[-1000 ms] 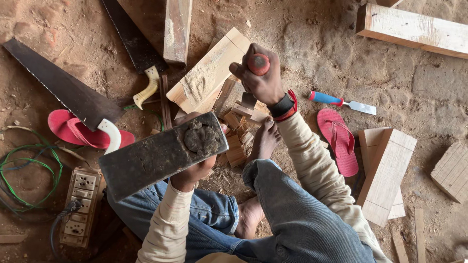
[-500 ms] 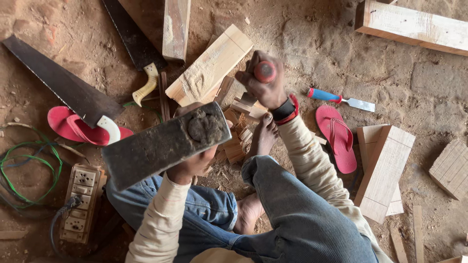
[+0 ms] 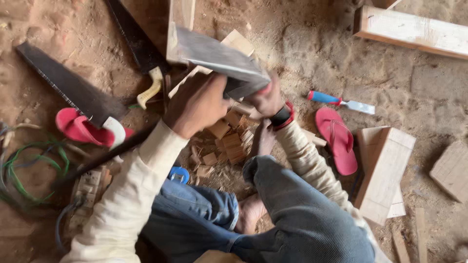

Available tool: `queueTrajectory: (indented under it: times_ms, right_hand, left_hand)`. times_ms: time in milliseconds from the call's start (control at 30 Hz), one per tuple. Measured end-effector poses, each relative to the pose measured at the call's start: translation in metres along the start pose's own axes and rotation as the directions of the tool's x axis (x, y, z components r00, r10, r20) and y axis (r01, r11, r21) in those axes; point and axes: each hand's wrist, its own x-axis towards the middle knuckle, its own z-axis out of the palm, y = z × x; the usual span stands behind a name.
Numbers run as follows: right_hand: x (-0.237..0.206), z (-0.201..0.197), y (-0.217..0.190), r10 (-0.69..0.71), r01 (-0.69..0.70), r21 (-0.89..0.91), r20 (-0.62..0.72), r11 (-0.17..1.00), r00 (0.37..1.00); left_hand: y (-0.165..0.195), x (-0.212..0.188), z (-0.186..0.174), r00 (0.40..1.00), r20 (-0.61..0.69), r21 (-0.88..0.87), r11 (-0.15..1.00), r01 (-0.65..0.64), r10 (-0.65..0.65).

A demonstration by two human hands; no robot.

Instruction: The person sits on the floor and uses a chisel and mallet to carve a rectangular wooden block. They repeatedly strike the chisel to remove wood shavings and shape the piece.

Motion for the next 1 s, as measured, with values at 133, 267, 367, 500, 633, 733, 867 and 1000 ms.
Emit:
queueTrajectory:
  times_ms: [133,267,367,500,633,733,867,1000]
  right_hand:
    - [-0.002,-0.004,0.014,-0.371,0.427,-0.657,0.234,0.621,0.899]
    - [-0.001,-0.004,0.030,0.188,-0.185,-0.092,0.023,0.978,0.982]
    - [-0.001,-0.002,0.025,0.177,-0.172,-0.118,0.029,0.978,0.984]
    - [0.001,0.002,0.008,0.061,-0.063,0.118,0.017,0.991,0.998]
    - [-0.004,0.004,0.011,0.090,-0.088,0.123,-0.011,0.988,0.996]
    - [-0.013,0.000,0.028,0.248,-0.247,-0.061,0.024,0.967,0.968]
    - [-0.023,-0.002,0.047,-0.064,0.059,-0.319,-0.006,0.946,0.998]
    - [-0.028,0.002,0.053,0.101,-0.101,-0.022,-0.029,0.995,0.995]
  left_hand:
    - [0.008,0.000,-0.015,0.967,-0.206,-0.052,0.985,-0.165,0.151]
    - [0.008,-0.001,-0.054,0.925,-0.332,-0.063,0.975,-0.214,0.182]
    - [0.005,0.004,-0.033,0.990,-0.141,0.057,0.998,-0.013,0.021]
    - [0.000,0.009,0.030,0.993,0.027,-0.193,0.974,0.121,-0.117]
    - [0.003,-0.005,0.013,0.997,-0.029,-0.184,0.981,0.068,-0.074]
    - [0.018,-0.012,-0.030,0.953,-0.278,-0.073,0.987,-0.146,0.121]
    - [0.029,-0.002,-0.034,0.941,0.158,0.406,0.888,0.215,-0.300]
    - [0.011,0.001,0.026,0.936,0.219,0.216,0.949,0.228,-0.275]
